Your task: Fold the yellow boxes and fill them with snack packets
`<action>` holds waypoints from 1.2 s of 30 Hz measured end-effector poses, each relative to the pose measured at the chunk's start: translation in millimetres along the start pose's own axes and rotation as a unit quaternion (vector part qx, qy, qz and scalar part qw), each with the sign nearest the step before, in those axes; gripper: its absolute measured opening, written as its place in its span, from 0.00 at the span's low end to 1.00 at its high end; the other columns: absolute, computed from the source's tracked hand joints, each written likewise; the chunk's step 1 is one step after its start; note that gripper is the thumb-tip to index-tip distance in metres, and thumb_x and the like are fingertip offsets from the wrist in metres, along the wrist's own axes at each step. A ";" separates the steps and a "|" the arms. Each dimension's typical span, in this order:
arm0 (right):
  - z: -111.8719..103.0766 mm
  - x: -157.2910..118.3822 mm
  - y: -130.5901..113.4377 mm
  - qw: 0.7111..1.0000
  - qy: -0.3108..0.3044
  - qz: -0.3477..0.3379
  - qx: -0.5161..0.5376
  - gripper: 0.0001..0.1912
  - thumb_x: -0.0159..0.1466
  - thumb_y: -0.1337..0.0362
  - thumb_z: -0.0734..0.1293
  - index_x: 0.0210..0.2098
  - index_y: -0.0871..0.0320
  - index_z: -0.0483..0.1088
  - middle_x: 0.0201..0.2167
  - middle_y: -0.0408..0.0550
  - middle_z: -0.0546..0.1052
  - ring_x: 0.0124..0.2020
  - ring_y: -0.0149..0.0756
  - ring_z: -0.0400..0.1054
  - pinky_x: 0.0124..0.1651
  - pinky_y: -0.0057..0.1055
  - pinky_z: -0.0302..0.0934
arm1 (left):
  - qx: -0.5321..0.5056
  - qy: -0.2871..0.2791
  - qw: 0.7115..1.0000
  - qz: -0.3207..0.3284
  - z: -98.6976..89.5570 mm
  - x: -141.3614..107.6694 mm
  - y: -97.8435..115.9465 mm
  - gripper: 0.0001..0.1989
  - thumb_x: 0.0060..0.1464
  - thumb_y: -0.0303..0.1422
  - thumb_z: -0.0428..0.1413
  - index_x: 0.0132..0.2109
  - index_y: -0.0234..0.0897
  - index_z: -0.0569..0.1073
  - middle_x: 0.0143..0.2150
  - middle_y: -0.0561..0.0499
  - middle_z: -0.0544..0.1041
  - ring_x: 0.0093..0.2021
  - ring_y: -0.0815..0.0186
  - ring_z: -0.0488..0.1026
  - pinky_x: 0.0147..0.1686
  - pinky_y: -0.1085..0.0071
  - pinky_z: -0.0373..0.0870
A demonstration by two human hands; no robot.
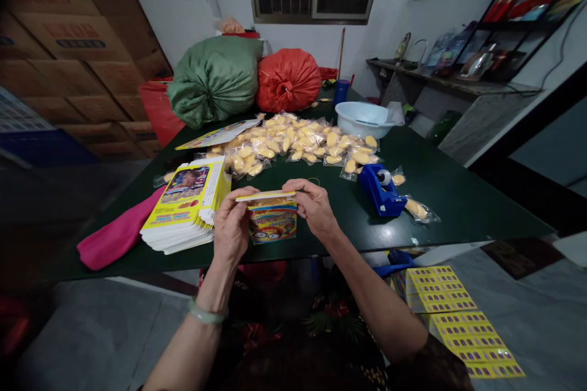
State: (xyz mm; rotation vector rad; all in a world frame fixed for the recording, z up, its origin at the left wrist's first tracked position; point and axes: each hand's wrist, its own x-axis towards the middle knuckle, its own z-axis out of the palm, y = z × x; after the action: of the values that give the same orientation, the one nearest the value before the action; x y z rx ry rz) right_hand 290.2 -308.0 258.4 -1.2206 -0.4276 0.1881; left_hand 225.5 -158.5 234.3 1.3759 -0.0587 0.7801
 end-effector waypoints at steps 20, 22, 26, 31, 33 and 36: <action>-3.5 -12.1 -5.3 0.947 -0.030 -0.145 -0.285 0.12 0.63 0.57 0.63 0.37 0.58 0.72 0.28 0.45 0.73 0.25 0.29 0.64 0.28 0.27 0.59 | 0.138 -0.182 0.972 0.061 -22.3 31.3 37.6 0.08 0.53 0.36 0.59 0.34 0.36 0.77 0.36 0.46 0.77 0.36 0.65 0.74 0.34 0.71 0.71; -1.2 -13.2 -2.9 0.946 -0.021 -0.163 -0.278 0.11 0.63 0.59 0.62 0.37 0.58 0.72 0.32 0.47 0.75 0.28 0.30 0.66 0.31 0.28 0.61 | 0.157 -0.194 0.964 0.095 -23.3 30.9 36.5 0.06 0.53 0.34 0.58 0.34 0.36 0.77 0.36 0.45 0.77 0.36 0.65 0.75 0.33 0.71 0.72; -0.6 -15.6 7.9 0.937 0.006 -0.233 -0.261 0.10 0.65 0.60 0.61 0.36 0.57 0.72 0.39 0.51 0.75 0.37 0.35 0.70 0.40 0.34 0.65 | 0.202 -0.162 0.946 0.196 -21.3 20.4 27.7 0.07 0.58 0.28 0.53 0.40 0.36 0.77 0.42 0.45 0.78 0.42 0.65 0.76 0.41 0.67 0.74; -7.9 -20.8 21.0 0.903 0.021 -0.305 -0.301 0.09 0.65 0.61 0.61 0.40 0.56 0.72 0.44 0.53 0.73 0.44 0.38 0.69 0.44 0.38 0.66 | 0.225 -0.162 0.910 0.308 -20.2 9.0 19.2 0.12 0.58 0.22 0.50 0.46 0.38 0.74 0.45 0.45 0.79 0.49 0.62 0.75 0.48 0.59 0.74; -9.5 -22.8 22.5 0.887 0.017 -0.337 -0.315 0.08 0.64 0.62 0.64 0.41 0.56 0.71 0.44 0.54 0.72 0.43 0.38 0.69 0.41 0.36 0.66 | 0.232 -0.166 0.899 0.332 -21.4 6.6 17.7 0.13 0.58 0.22 0.50 0.48 0.38 0.73 0.46 0.44 0.78 0.53 0.59 0.73 0.50 0.55 0.72; -8.5 -22.3 23.5 0.864 0.022 -0.389 -0.318 0.07 0.64 0.67 0.64 0.41 0.55 0.71 0.44 0.52 0.70 0.36 0.33 0.67 0.37 0.34 0.65 | 0.236 -0.172 0.887 0.358 -22.3 3.7 14.2 0.13 0.57 0.26 0.54 0.50 0.37 0.71 0.48 0.42 0.77 0.54 0.56 0.71 0.50 0.52 0.71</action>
State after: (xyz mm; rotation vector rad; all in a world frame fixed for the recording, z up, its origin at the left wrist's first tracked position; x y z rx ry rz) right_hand 275.5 -315.5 229.2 -1.5839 -0.9569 -0.7327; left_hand 212.1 -137.0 242.9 1.9840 -0.7346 1.1998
